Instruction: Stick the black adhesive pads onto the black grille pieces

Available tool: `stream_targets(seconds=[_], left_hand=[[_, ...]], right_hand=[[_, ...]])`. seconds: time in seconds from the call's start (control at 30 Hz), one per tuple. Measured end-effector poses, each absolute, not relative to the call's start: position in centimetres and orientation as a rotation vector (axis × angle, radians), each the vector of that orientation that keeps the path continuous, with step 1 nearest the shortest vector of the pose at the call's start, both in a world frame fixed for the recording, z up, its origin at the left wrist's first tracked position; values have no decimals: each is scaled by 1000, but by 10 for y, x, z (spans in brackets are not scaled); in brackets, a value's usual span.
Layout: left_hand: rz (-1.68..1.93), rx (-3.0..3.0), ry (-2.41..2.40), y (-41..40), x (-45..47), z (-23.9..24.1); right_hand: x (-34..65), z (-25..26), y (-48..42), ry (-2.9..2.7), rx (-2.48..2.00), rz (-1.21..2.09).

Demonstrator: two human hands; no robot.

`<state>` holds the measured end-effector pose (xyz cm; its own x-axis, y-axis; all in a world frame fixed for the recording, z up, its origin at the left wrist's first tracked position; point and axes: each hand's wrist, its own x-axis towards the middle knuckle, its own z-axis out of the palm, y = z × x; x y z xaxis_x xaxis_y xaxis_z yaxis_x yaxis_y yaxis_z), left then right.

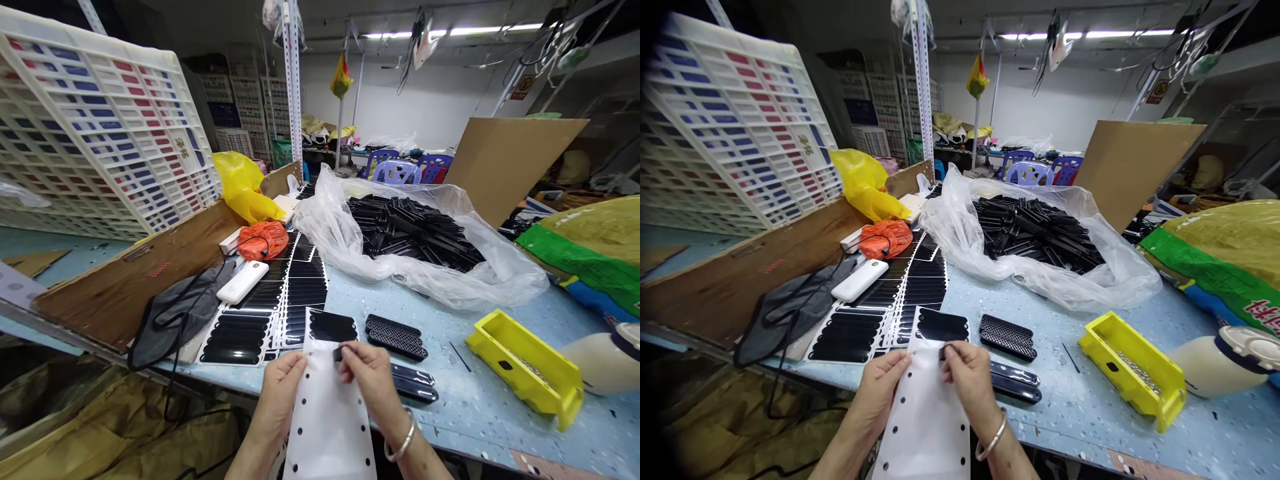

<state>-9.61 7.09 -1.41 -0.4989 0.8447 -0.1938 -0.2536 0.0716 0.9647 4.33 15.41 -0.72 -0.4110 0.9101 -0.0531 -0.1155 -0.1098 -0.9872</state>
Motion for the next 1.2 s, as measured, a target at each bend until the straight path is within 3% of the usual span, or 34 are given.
stream_targets(seconds=[0.17,0.27,0.37,0.47,0.63,1.0,1.07,1.2], left_hand=[[1282,1008,2289,93,-126,-35],[1074,1252,2452,96,-134,-36],[1171,1242,2504,96,-125,-23],[1289,1067,2135,101,-97,-1],[1182,712,1301,116,-47,22],[1179,579,1136,125,-33,21],[1239,566,1204,131,-33,20],[1288,572,1263,139,-30,16]], right_hand=[[107,25,199,-1045,-917,1604],[144,40,208,-1066,-893,1596],[165,45,203,-1165,-873,1629],[170,45,190,-1260,-812,1703],[171,43,171,-1346,-706,1784],[206,26,172,-1377,-733,1850],[213,26,178,-1470,-851,1681],[214,26,192,-1800,-1014,903]])
